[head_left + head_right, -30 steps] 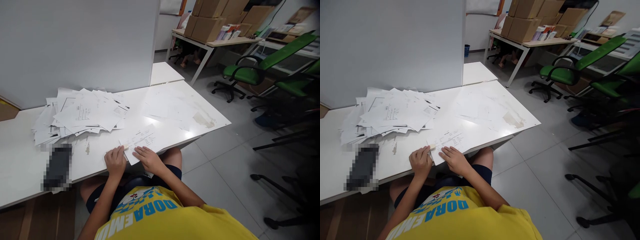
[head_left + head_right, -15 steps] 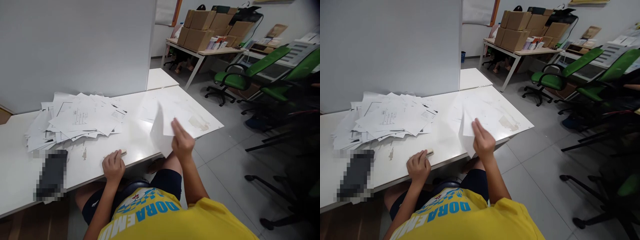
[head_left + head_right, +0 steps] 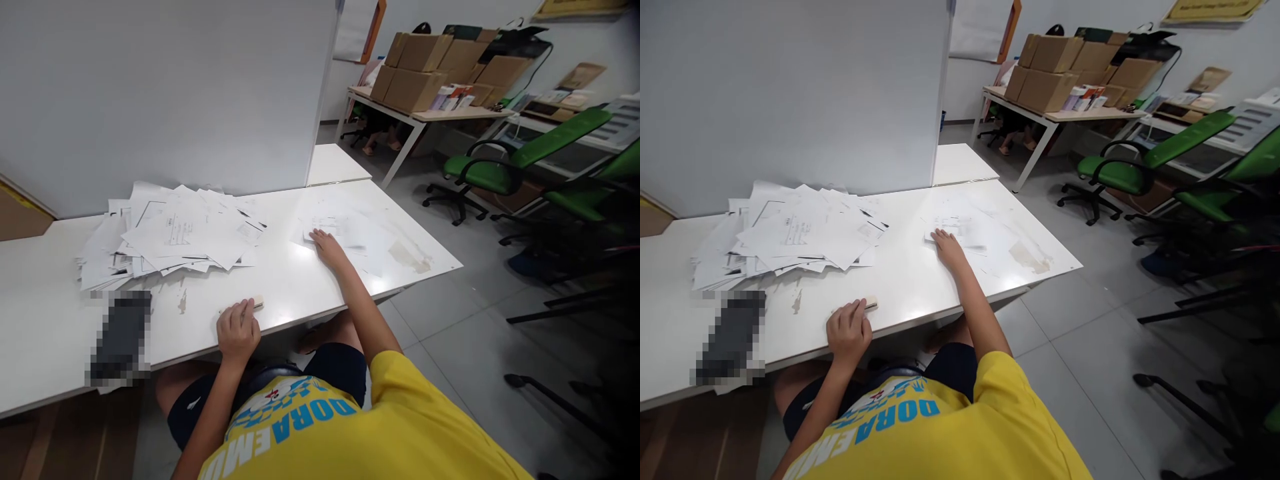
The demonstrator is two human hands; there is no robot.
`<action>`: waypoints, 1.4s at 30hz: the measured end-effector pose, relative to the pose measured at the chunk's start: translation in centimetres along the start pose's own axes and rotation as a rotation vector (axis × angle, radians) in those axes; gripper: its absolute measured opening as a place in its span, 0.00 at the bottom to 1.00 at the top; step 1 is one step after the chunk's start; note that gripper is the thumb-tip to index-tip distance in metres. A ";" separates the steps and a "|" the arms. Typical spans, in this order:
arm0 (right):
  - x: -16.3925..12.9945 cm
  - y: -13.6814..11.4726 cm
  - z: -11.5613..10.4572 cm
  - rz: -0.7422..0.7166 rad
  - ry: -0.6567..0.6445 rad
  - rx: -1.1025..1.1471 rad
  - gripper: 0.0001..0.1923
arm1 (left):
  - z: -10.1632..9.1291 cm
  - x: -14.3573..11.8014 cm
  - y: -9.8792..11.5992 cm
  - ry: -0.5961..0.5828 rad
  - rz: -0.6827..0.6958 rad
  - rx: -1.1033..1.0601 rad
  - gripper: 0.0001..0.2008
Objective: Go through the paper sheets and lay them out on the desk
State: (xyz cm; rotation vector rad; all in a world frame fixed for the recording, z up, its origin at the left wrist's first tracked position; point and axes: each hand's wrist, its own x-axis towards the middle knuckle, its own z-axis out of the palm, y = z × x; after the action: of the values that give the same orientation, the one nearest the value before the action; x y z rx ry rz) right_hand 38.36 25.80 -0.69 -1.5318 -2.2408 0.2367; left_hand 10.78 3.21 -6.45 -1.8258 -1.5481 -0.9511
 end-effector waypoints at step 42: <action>-19.5 -14.0 4.0 -0.288 0.055 0.047 0.26 | 0.7 0.1 0.7 -0.069 -0.077 -0.150 0.25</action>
State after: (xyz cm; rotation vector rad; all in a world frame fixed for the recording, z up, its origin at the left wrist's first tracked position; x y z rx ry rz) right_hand 30.74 2.86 -3.89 -1.1585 -2.3585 0.1579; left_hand 11.59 3.63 -6.77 -1.9327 -1.6380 -1.0755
